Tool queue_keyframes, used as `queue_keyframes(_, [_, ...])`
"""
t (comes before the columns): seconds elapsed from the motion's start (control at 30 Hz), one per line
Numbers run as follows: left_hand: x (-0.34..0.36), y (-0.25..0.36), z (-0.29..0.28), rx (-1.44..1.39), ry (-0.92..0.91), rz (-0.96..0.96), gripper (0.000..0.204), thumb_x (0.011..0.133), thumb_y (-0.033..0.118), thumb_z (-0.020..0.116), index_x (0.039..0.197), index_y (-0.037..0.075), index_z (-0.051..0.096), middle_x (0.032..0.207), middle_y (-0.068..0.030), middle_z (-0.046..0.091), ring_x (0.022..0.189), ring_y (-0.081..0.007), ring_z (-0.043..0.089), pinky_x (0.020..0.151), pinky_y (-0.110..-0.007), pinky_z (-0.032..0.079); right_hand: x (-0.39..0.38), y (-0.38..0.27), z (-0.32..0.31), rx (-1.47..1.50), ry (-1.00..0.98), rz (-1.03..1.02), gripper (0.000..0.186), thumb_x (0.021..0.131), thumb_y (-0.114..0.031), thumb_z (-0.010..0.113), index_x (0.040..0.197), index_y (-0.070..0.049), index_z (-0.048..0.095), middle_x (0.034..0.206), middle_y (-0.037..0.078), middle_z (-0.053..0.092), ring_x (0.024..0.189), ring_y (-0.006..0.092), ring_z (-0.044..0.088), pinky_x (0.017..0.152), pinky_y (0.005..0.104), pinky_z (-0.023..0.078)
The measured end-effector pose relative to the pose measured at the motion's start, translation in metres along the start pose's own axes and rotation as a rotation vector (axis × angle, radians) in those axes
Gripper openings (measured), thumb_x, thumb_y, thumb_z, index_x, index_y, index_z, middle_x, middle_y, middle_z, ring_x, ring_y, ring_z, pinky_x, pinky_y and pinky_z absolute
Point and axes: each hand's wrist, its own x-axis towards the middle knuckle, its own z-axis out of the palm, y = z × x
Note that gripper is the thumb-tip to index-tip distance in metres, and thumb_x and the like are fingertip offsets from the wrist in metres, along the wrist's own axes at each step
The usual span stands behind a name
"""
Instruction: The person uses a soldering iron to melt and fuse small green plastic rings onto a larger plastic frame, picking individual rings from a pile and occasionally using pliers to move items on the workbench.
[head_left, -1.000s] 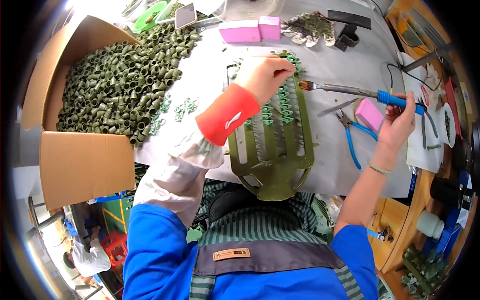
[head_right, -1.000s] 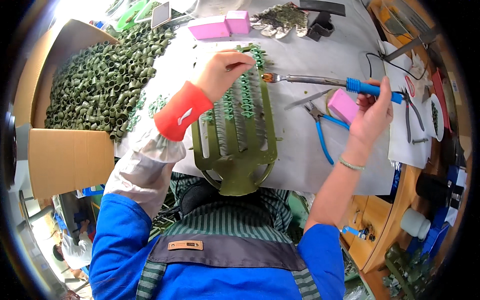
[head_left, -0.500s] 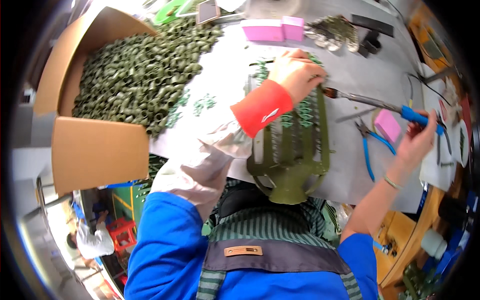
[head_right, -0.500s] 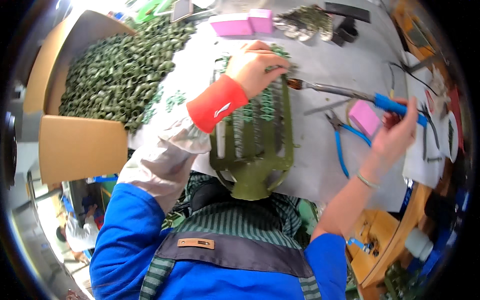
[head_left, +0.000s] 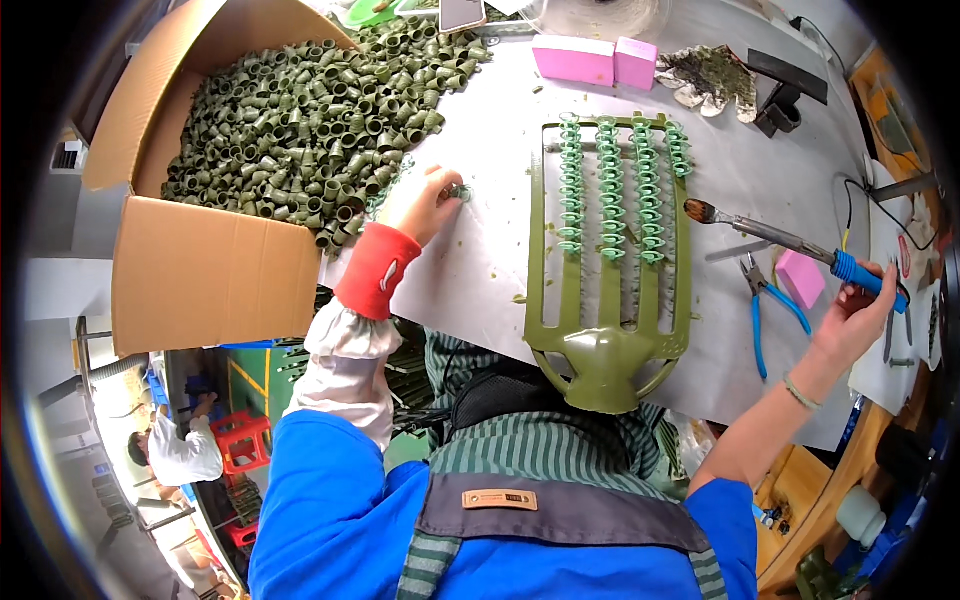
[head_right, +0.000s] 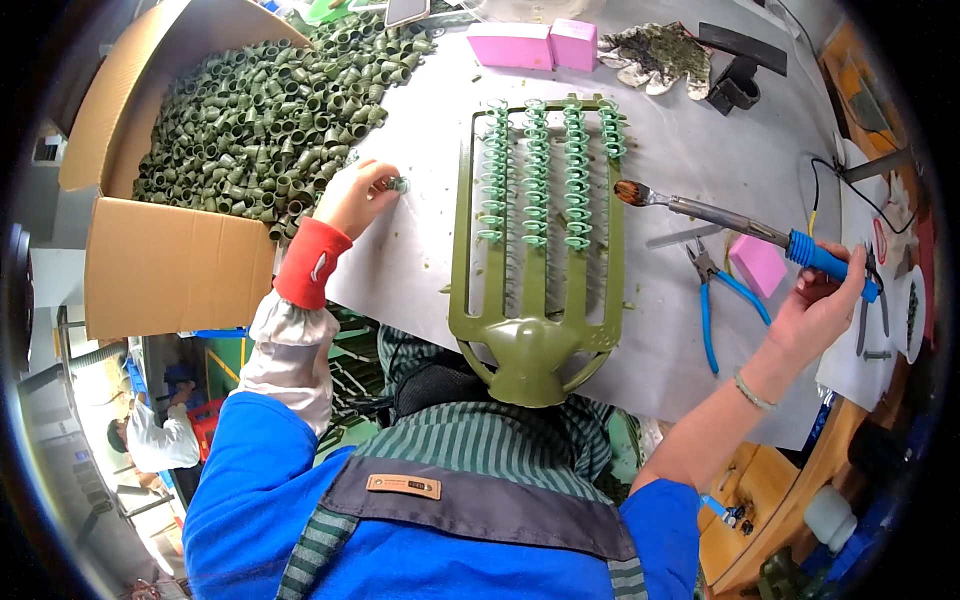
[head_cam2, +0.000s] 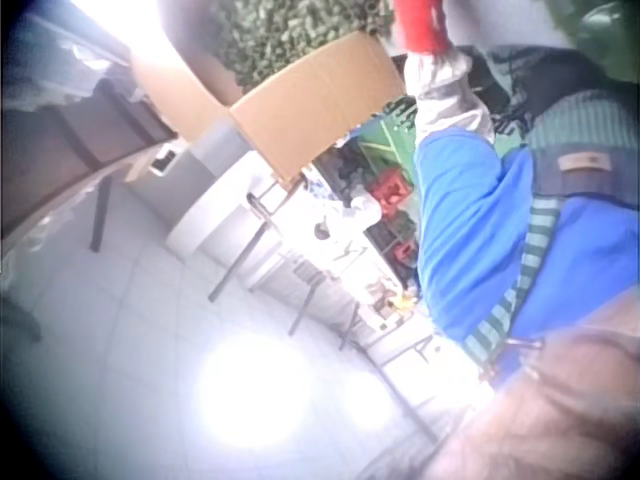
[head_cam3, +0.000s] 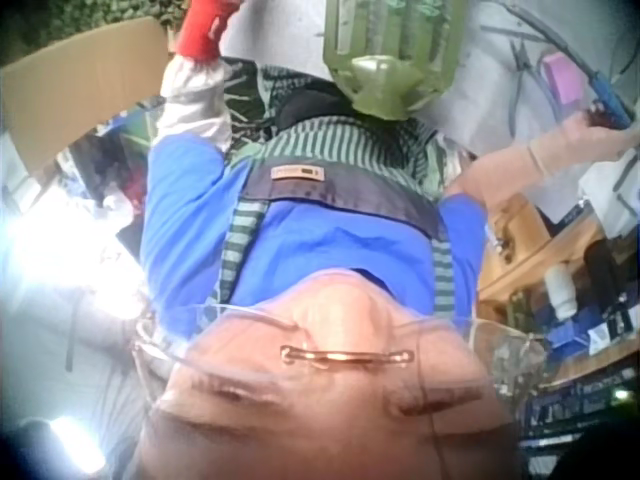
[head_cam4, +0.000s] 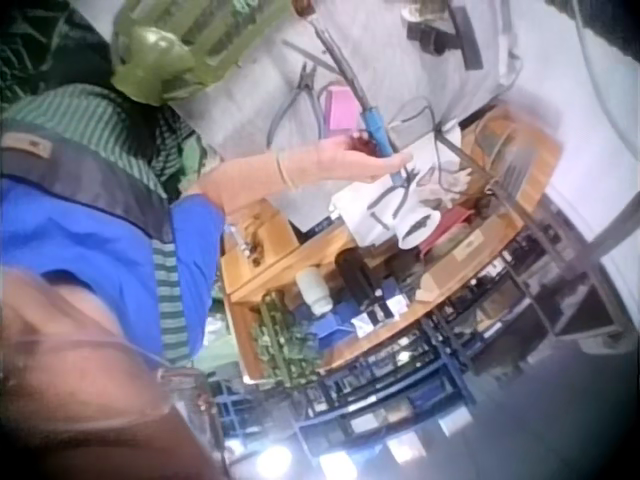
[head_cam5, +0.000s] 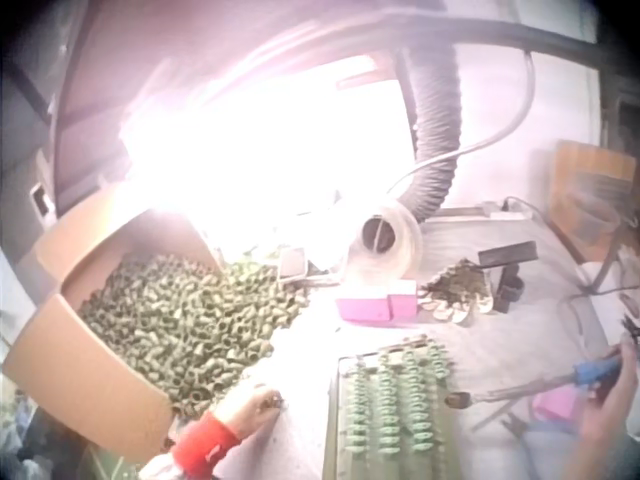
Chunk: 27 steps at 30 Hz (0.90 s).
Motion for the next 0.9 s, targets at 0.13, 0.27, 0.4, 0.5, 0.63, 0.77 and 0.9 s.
queue_keyframes(0.13, [-0.001, 0.008, 0.005, -0.1, 0.141, -0.073, 0.016, 0.079, 0.005, 0.067, 0.095, 0.002, 0.065, 0.085, -0.0091, 0.066, 0.071, -0.0184, 0.065, 0.067, -0.027, 0.052, 0.0, -0.002, -0.001, 0.013, -0.016, 0.0, 0.028, 0.088, -0.028, 0.063, 0.077, -0.001, 0.06, 0.071, 0.005, 0.059, 0.055, 0.0079, 0.045, 0.052, 0.0195, 0.034])
queue_keyframes(0.27, [-0.001, -0.003, 0.005, -0.269, 0.172, -0.17, 0.019, 0.079, 0.001, 0.067, 0.097, 0.001, 0.066, 0.083, -0.0088, 0.069, 0.074, -0.0129, 0.066, 0.07, -0.025, 0.053, -0.005, -0.006, 0.004, -0.001, -0.005, -0.009, 0.029, 0.088, -0.028, 0.063, 0.078, -0.001, 0.06, 0.072, 0.004, 0.059, 0.055, 0.008, 0.045, 0.052, 0.0194, 0.034])
queue_keyframes(0.4, [0.003, -0.001, 0.001, -0.284, 0.198, -0.24, 0.02, 0.079, 0.002, 0.068, 0.099, 0.002, 0.066, 0.084, -0.0061, 0.069, 0.073, -0.0104, 0.064, 0.069, -0.023, 0.052, -0.001, -0.007, -0.003, 0.0, -0.004, -0.011, 0.029, 0.088, -0.03, 0.063, 0.077, -0.002, 0.06, 0.072, 0.004, 0.059, 0.054, 0.0082, 0.045, 0.052, 0.0194, 0.034])
queue_keyframes(0.5, [0.019, 0.035, -0.011, -0.551, 0.216, -0.207, 0.02, 0.08, 0.001, 0.069, 0.1, 0.003, 0.07, 0.085, -0.0053, 0.07, 0.076, -0.0071, 0.064, 0.07, -0.02, 0.051, -0.001, -0.007, -0.004, -0.021, 0.002, -0.01, 0.03, 0.088, -0.03, 0.063, 0.077, -0.002, 0.059, 0.071, 0.005, 0.059, 0.054, 0.0083, 0.045, 0.052, 0.0194, 0.035])
queue_keyframes(0.63, [0.046, 0.122, -0.016, -0.624, 0.087, 0.066, 0.016, 0.083, 0.004, 0.067, 0.098, 0.002, 0.069, 0.09, -0.0055, 0.069, 0.081, -0.0104, 0.063, 0.076, -0.023, 0.05, -0.004, -0.007, 0.006, -0.016, 0.013, -0.045, 0.032, 0.087, -0.032, 0.063, 0.075, -0.003, 0.06, 0.069, 0.004, 0.059, 0.052, 0.0081, 0.046, 0.049, 0.019, 0.036])
queue_keyframes(0.77, [0.082, 0.177, 0.02, -0.687, -0.001, 0.295, 0.012, 0.085, 0.003, 0.063, 0.097, 0.002, 0.066, 0.089, -0.0062, 0.063, 0.079, -0.0116, 0.06, 0.072, -0.025, 0.049, -0.007, -0.005, 0.008, -0.046, 0.017, -0.037, 0.031, 0.086, -0.032, 0.064, 0.073, -0.004, 0.061, 0.067, 0.003, 0.059, 0.052, 0.0074, 0.047, 0.048, 0.019, 0.036])
queue_keyframes(0.9, [0.101, 0.203, 0.032, -0.401, 0.136, 0.368, 0.014, 0.081, 0.009, 0.066, 0.094, 0.007, 0.068, 0.082, -0.0075, 0.064, 0.075, -0.0196, 0.061, 0.073, -0.029, 0.05, -0.003, 0.006, 0.006, -0.039, -0.011, -0.02, 0.033, 0.086, -0.031, 0.065, 0.071, -0.002, 0.062, 0.063, 0.003, 0.057, 0.051, 0.0079, 0.048, 0.049, 0.0189, 0.039])
